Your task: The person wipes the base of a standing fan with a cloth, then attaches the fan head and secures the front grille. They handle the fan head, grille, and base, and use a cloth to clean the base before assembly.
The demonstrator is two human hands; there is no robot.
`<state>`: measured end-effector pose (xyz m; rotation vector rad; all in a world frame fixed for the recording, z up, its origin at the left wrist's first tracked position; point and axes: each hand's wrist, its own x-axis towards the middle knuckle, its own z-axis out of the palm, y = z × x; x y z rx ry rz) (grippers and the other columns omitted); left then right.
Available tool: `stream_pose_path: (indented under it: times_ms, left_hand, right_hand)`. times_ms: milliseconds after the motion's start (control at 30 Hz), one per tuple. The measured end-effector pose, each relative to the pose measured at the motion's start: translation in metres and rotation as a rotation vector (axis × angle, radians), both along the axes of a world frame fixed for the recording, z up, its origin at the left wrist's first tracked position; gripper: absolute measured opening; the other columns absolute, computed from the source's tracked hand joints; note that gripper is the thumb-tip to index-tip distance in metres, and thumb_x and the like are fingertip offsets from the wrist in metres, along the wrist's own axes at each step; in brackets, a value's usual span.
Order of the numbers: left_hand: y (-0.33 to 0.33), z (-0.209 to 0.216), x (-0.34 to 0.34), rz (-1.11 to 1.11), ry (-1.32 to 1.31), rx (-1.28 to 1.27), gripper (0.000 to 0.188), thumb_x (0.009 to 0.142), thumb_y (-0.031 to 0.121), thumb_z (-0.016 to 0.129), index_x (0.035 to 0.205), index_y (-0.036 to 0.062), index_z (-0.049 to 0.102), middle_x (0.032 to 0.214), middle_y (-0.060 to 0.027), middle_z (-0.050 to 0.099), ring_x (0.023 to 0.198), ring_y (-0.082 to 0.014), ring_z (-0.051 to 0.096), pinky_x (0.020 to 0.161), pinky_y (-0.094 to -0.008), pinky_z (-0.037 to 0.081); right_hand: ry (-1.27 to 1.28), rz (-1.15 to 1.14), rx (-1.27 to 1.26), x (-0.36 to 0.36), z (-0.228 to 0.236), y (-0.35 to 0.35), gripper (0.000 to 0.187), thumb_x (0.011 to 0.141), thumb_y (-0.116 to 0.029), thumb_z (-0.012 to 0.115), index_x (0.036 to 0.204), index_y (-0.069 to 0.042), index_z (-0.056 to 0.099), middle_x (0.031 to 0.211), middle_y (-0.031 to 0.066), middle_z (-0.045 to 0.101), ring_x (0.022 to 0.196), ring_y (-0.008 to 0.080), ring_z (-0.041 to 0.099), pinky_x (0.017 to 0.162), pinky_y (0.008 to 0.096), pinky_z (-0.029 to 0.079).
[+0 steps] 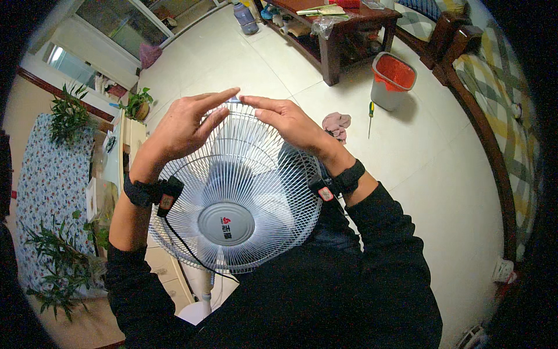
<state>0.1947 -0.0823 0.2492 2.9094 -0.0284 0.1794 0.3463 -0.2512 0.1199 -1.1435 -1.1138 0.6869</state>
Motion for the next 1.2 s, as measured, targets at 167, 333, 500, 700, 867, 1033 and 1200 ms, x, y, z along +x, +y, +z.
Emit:
stream_pose_path:
  times_ms: [167, 333, 500, 700, 867, 1033, 1200]
  left_hand:
    - [-0.007, 0.003, 0.009, -0.019, 0.080, 0.189, 0.048, 0.104, 0.042, 0.058, 0.141, 0.0109, 0.064, 0.109, -0.0244, 0.073, 0.085, -0.0395, 0.072, 0.077, -0.0459, 0.057]
    - [-0.018, 0.005, 0.011, -0.010, 0.092, 0.323, 0.048, 0.102, 0.043, 0.060, 0.137, 0.0104, 0.066, 0.096, -0.0243, 0.073, 0.077, -0.0403, 0.070, 0.071, -0.0476, 0.055]
    - [-0.020, 0.006, 0.014, -0.005, 0.083, 0.316, 0.041, 0.100, 0.040, 0.064, 0.128, 0.0098, 0.068, 0.086, -0.0204, 0.070, 0.073, -0.0398, 0.068, 0.067, -0.0483, 0.053]
    - [-0.023, 0.006, 0.011, 0.013, 0.039, 0.325, 0.035, 0.097, 0.033, 0.068, 0.122, 0.0086, 0.068, 0.096, -0.0196, 0.074, 0.075, -0.0379, 0.070, 0.067, -0.0465, 0.054]
    - [-0.026, 0.009, 0.009, 0.011, 0.041, 0.320, 0.037, 0.093, 0.026, 0.072, 0.123, 0.0039, 0.068, 0.107, -0.0226, 0.074, 0.083, -0.0402, 0.074, 0.073, -0.0430, 0.059]
    - [-0.029, 0.003, 0.016, -0.051, -0.033, 0.297, 0.034, 0.091, 0.024, 0.073, 0.120, 0.0053, 0.068, 0.094, -0.0186, 0.072, 0.075, -0.0368, 0.070, 0.066, -0.0435, 0.056]
    - [-0.022, -0.001, 0.016, -0.025, -0.012, 0.374, 0.046, 0.087, 0.030, 0.077, 0.127, 0.0091, 0.066, 0.101, -0.0172, 0.075, 0.079, -0.0318, 0.074, 0.070, -0.0411, 0.058]
  right_hand:
    - [-0.038, 0.013, 0.035, 0.004, -0.002, -0.002, 0.051, 0.105, -0.020, 0.050, 0.150, 0.005, 0.050, 0.150, 0.0207, 0.056, 0.141, 0.0280, 0.051, 0.119, 0.0365, 0.037]
    - [-0.026, 0.032, 0.049, 0.004, -0.003, -0.004, 0.064, 0.104, -0.026, 0.051, 0.159, 0.003, 0.034, 0.156, 0.0224, 0.050, 0.148, 0.0308, 0.043, 0.122, 0.0386, 0.032]
    - [0.009, 0.008, -0.011, 0.002, -0.003, -0.004, 0.076, 0.105, -0.035, 0.051, 0.164, 0.000, 0.019, 0.159, 0.0219, 0.046, 0.149, 0.0328, 0.040, 0.123, 0.0417, 0.031]
    - [0.158, 0.050, 0.107, 0.015, -0.022, -0.015, 0.063, 0.109, -0.032, 0.049, 0.159, 0.002, 0.032, 0.147, 0.0197, 0.059, 0.138, 0.0259, 0.054, 0.117, 0.0369, 0.043]
    - [0.492, 0.090, -0.254, 0.015, -0.060, -0.060, 0.049, 0.110, -0.028, 0.050, 0.145, 0.006, 0.053, 0.133, 0.0191, 0.068, 0.118, 0.0212, 0.066, 0.103, 0.0307, 0.053]
    - [0.676, 0.125, -0.042, -0.005, -0.088, -0.083, 0.054, 0.110, -0.030, 0.054, 0.148, 0.007, 0.050, 0.136, 0.0186, 0.066, 0.122, 0.0197, 0.064, 0.105, 0.0291, 0.052]
    - [0.348, -0.002, -0.016, -0.009, -0.101, -0.084, 0.088, 0.092, -0.046, 0.076, 0.155, 0.005, 0.041, 0.149, 0.0204, 0.056, 0.138, 0.0262, 0.054, 0.119, 0.0377, 0.040]
